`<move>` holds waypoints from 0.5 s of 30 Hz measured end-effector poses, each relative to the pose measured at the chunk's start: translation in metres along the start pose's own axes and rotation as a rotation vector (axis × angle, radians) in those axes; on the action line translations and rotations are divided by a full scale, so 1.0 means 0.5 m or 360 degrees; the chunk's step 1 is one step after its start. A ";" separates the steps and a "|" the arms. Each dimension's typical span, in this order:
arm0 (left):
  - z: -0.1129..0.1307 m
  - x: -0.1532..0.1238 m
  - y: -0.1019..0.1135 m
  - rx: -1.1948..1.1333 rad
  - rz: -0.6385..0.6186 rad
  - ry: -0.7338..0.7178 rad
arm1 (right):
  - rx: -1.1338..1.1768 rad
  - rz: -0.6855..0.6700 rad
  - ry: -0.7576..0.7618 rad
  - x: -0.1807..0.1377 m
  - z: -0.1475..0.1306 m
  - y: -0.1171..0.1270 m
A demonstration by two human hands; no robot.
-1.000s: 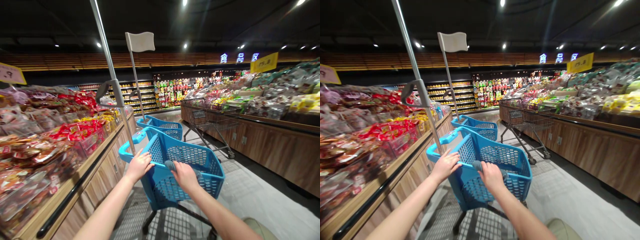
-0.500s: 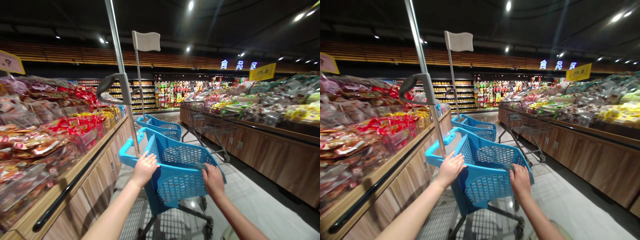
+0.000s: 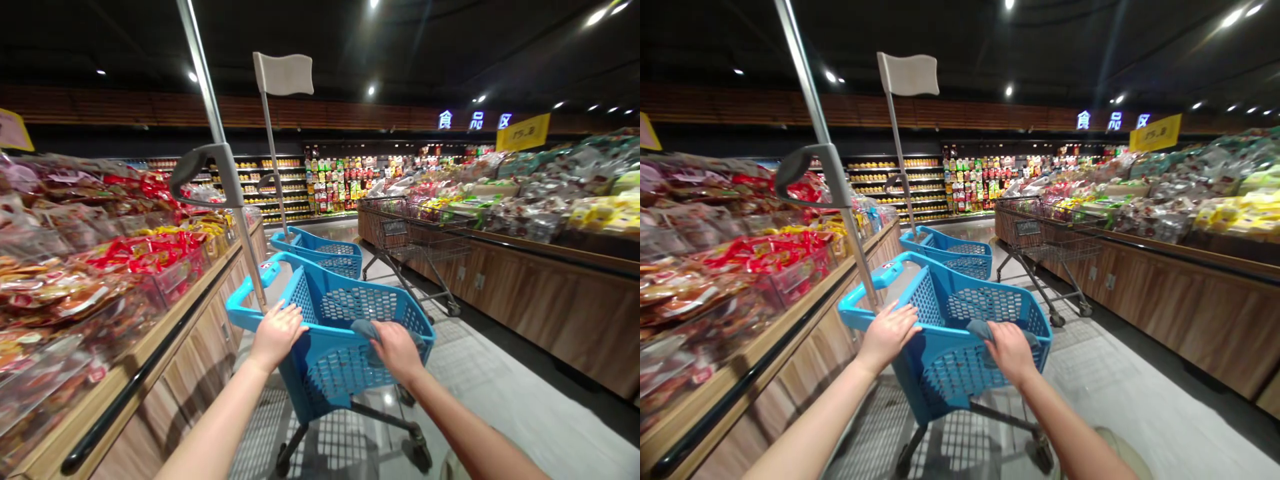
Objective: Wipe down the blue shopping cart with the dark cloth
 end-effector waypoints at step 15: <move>0.017 0.007 -0.008 -0.0019 0.0216 -0.0042 | -0.0196 0.0233 -0.0393 -0.016 -0.003 0.009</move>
Point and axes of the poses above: each hand's wrist, its own x-axis towards the middle knuckle, its own y-axis out of the back of the hand, z = x × y, the point moved 4 cm from there along x, towards the middle knuckle, and after that the axes turned 4 degrees about z, right-handed, at the moved point
